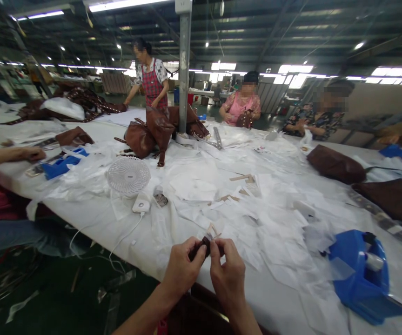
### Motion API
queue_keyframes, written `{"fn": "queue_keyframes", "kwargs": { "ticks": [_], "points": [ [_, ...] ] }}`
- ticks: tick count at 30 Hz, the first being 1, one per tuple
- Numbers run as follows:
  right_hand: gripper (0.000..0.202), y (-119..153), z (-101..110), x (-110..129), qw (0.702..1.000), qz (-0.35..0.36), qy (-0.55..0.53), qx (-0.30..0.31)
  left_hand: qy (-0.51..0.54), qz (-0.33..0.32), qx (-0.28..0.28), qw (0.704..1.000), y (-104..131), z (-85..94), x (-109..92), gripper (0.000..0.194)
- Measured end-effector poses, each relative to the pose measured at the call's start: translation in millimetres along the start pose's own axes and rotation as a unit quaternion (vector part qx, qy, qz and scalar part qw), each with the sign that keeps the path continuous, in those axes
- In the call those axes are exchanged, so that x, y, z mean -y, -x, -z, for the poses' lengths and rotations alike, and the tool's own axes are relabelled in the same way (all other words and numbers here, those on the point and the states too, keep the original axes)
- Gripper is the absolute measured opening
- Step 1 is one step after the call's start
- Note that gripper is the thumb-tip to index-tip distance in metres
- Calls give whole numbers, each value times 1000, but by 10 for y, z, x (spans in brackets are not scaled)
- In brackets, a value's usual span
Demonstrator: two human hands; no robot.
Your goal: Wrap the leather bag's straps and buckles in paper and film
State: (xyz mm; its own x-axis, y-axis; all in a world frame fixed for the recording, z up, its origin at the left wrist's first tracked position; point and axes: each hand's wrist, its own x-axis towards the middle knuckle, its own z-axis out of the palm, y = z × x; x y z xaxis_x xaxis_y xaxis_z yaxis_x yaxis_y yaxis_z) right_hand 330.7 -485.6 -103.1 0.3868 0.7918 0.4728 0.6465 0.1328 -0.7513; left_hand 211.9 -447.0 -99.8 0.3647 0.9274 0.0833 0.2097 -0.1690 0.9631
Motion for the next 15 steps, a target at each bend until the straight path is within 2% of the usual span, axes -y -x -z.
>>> {"fn": "queue_keyframes", "kwargs": {
  "ticks": [3, 6, 8, 11, 13, 15],
  "points": [
    [21, 38, -10, 7, 991, -103, -80, 26, -101, -47, -4, 994, 24, -36, 4, 20],
    [21, 105, -8, -10, 985, -124, -117, 16, -120, -74, -8, 990, 55, -84, 21, 19],
    [18, 154, -5, -35, 991, -95, -95, -14, -107, -76, -13, 991, 67, -110, 24, 17],
    [14, 197, 5, -84, 998, 21, -32, -58, -113, -42, -16, 993, 56, -122, 4, 15],
    [12, 195, 15, -113, 993, 105, -1, -61, -104, 0, -4, 995, 34, -107, -23, 17],
    [12, 181, 22, -126, 989, 137, 9, -54, -49, 24, 22, 998, 10, -76, -51, 16]
  ]
}}
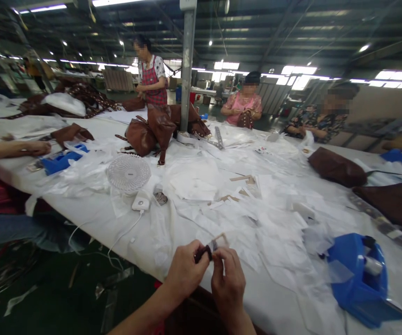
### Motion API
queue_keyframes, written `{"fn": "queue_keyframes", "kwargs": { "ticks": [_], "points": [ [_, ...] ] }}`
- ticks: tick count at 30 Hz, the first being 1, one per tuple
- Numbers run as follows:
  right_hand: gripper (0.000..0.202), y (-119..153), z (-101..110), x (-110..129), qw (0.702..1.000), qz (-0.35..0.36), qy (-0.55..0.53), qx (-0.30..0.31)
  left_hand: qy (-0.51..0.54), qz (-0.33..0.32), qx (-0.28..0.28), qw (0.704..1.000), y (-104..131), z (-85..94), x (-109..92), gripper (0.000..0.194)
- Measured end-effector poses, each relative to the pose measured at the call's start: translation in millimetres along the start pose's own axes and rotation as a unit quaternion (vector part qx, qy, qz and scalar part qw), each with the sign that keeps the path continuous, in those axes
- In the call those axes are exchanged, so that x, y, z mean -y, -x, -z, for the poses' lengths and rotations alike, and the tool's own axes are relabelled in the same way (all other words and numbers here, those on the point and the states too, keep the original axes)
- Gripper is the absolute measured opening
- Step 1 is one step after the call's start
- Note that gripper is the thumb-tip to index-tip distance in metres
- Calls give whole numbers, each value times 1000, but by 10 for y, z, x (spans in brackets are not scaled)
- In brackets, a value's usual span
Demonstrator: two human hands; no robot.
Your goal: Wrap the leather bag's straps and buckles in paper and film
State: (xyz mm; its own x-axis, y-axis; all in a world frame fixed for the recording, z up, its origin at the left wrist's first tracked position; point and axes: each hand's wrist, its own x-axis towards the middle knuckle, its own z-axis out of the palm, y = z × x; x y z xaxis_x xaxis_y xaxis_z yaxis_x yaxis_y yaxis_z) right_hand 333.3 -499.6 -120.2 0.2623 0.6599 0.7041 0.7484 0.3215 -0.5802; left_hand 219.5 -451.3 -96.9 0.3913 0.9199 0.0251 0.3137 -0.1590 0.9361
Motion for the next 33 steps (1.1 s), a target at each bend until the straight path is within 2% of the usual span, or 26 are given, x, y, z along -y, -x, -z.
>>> {"fn": "queue_keyframes", "kwargs": {
  "ticks": [4, 8, 11, 14, 16, 18, 20, 23, 25, 28, 31, 33],
  "points": [
    [9, -14, -10, 4, 999, -48, 11, 4, 154, 5, 67, 986, -35, 80, -4, 21],
    [10, -10, -6, -13, 999, -33, 37, 12, 159, 29, 72, 984, -58, 127, 58, 27],
    [11, -26, 37, -30, 998, -16, 45, 40, 127, 35, 68, 989, -56, 129, 68, 26],
    [14, -45, 87, -17, 994, -70, 48, 63, 65, 27, 56, 996, -34, 117, 19, 24],
    [15, -43, 101, 4, 989, -116, 48, 78, -5, 6, 51, 999, -13, 108, -26, 22],
    [15, -26, 94, 22, 987, -131, 49, 80, -91, -26, 43, 995, 10, 92, -56, 21],
    [16, -1, 70, 29, 992, -92, 65, 56, -165, -58, 31, 984, 27, 63, -60, 20],
    [16, 25, 21, 23, 994, 22, 104, 12, -203, -71, 10, 976, 32, 2, -26, 16],
    [15, 31, -4, 17, 991, 72, 109, 15, -169, -46, -3, 985, 26, -24, 2, 15],
    [14, 37, -16, 11, 992, 96, 76, 30, -47, -4, -3, 999, 9, -2, 37, 16],
    [10, 72, -9, 6, 997, 63, 41, 20, 78, 15, 3, 997, -18, 78, 87, 20],
    [5, 112, -14, 9, 999, 31, 37, 6, 137, 38, -18, 990, -40, 122, 136, 24]
  ]
}}
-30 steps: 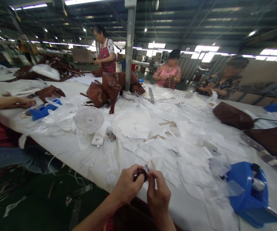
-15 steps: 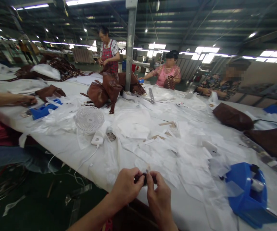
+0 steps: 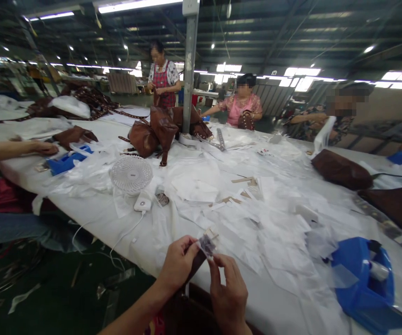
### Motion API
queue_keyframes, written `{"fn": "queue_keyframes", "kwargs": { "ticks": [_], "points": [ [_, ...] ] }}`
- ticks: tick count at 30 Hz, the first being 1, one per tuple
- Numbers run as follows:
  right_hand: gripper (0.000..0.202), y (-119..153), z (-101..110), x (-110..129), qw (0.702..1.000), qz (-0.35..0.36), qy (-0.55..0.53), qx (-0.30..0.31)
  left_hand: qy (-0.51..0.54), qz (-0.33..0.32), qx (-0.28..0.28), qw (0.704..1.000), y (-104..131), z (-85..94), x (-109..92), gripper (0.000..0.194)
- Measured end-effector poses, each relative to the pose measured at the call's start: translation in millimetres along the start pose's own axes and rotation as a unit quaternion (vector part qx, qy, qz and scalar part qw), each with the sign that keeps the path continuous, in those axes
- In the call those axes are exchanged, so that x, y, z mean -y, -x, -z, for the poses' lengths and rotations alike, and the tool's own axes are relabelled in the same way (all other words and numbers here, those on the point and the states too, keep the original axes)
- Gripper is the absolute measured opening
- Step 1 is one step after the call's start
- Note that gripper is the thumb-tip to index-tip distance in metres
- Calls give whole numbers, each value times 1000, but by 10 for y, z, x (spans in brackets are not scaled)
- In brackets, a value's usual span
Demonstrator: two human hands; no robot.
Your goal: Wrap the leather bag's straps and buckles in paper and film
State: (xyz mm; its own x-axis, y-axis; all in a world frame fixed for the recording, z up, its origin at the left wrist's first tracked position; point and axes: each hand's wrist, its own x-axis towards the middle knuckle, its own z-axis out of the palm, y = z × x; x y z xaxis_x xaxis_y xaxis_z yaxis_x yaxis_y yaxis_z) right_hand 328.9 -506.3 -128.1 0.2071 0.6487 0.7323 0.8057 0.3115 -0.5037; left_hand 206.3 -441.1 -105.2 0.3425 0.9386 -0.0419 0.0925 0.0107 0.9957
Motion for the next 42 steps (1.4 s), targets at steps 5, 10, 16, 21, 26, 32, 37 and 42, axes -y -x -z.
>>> {"fn": "queue_keyframes", "kwargs": {
  "ticks": [5, 10, 16, 21, 26, 32, 37, 42],
  "points": [
    [9, 20, -69, 60, 999, -52, -3, -5, 95, 32, -31, 995, -21, 28, 68, 29],
    [7, -103, -86, 57, 998, -61, -24, 2, 140, 41, 42, 988, 102, 109, 74, 35],
    [15, 31, -182, 190, 998, -14, -21, 55, 191, 54, -1, 980, 337, 126, 266, 33],
    [18, 218, -279, 373, 992, 16, -77, 98, 261, 50, -84, 960, 370, 78, 358, 27],
    [16, 236, -297, 335, 995, -22, -51, 86, 418, 92, -154, 891, 344, 59, 345, 32],
    [25, 480, -346, 462, 985, 97, -40, 134, 463, 124, -128, 868, 411, 64, 343, 35],
    [19, 529, -256, 312, 989, 28, -37, 139, 242, 137, -132, 951, 382, 299, 491, 43],
    [18, 628, -224, 254, 986, 54, -64, 147, 80, 189, -39, 978, 410, 473, 547, 53]
  ]
}}
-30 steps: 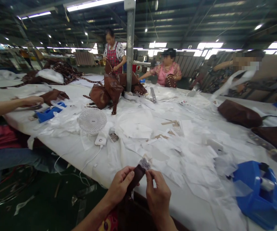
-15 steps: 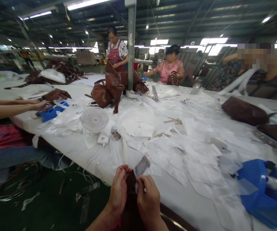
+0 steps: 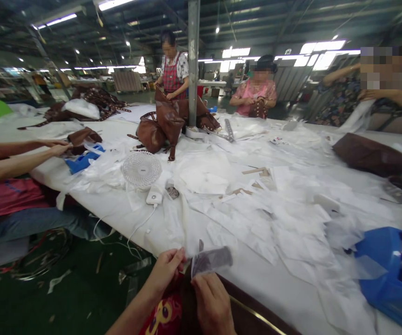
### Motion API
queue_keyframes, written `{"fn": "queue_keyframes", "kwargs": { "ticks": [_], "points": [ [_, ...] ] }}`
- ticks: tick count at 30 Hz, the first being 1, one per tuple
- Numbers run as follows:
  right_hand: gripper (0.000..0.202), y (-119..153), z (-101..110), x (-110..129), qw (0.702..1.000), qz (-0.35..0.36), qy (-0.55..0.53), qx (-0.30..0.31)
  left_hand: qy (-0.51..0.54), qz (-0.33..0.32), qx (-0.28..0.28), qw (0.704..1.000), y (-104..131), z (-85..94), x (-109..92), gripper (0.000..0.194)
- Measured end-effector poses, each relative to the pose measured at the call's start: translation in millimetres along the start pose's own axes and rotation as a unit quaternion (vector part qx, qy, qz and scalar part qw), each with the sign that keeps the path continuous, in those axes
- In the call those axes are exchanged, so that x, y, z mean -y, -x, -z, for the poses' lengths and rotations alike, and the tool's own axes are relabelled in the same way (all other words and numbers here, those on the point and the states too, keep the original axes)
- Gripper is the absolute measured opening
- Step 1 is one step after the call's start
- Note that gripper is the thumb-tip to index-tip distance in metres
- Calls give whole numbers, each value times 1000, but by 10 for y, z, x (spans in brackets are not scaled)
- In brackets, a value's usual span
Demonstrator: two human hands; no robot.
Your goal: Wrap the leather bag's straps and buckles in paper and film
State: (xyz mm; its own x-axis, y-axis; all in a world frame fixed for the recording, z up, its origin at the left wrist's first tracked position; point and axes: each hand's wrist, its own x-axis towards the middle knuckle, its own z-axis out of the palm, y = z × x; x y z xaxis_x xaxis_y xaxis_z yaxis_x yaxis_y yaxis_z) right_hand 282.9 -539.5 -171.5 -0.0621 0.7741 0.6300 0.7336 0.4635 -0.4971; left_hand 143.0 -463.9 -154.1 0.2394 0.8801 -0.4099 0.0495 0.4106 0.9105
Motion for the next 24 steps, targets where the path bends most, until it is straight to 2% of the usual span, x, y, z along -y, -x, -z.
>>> {"fn": "queue_keyframes", "kwargs": {
  "ticks": [4, 5, 7, 8, 9, 11, 13, 14, 15, 16, 17, 21, 24],
  "points": [
    [24, 68, 3, 30, 996, -24, -89, -15, -81, -41, 60, 994, 68, -33, -71, 41],
    [23, 87, 21, 35, 990, -63, -123, -18, -88, -50, 67, 993, 72, -46, -83, 38],
    [18, 122, 76, 40, 959, -205, -195, -31, -108, -60, 77, 989, 64, -65, -93, 33],
    [20, 131, 111, 38, 925, -299, -234, -37, -122, -62, 79, 987, 58, -71, -92, 31],
    [26, 129, 147, 34, 876, -392, -278, -48, -134, -65, 80, 986, 55, -76, -90, 30],
    [37, 83, 216, 16, 742, -539, -392, -74, -149, -76, 84, 982, 66, -82, -90, 28],
    [37, -16, 269, -4, 601, -609, -512, -84, -158, -93, 98, 978, 104, -86, -107, 26],
    [35, -78, 285, -10, 546, -621, -556, -82, -164, -104, 109, 975, 127, -86, -124, 25],
    [32, -144, 294, -11, 512, -623, -586, -75, -172, -114, 119, 971, 151, -84, -144, 24],
    [30, -208, 296, -6, 503, -618, -599, -73, -175, -121, 123, 969, 171, -82, -166, 23],
    [30, -269, 293, 6, 518, -608, -597, -76, -168, -119, 122, 971, 185, -81, -185, 22],
    [38, -445, 284, 99, 664, -534, -516, -86, -55, -48, 66, 995, 147, -111, -174, 23],
    [40, -508, 324, 147, 744, -495, -445, -61, 4, -3, 34, 999, 40, -160, -20, 23]
  ]
}}
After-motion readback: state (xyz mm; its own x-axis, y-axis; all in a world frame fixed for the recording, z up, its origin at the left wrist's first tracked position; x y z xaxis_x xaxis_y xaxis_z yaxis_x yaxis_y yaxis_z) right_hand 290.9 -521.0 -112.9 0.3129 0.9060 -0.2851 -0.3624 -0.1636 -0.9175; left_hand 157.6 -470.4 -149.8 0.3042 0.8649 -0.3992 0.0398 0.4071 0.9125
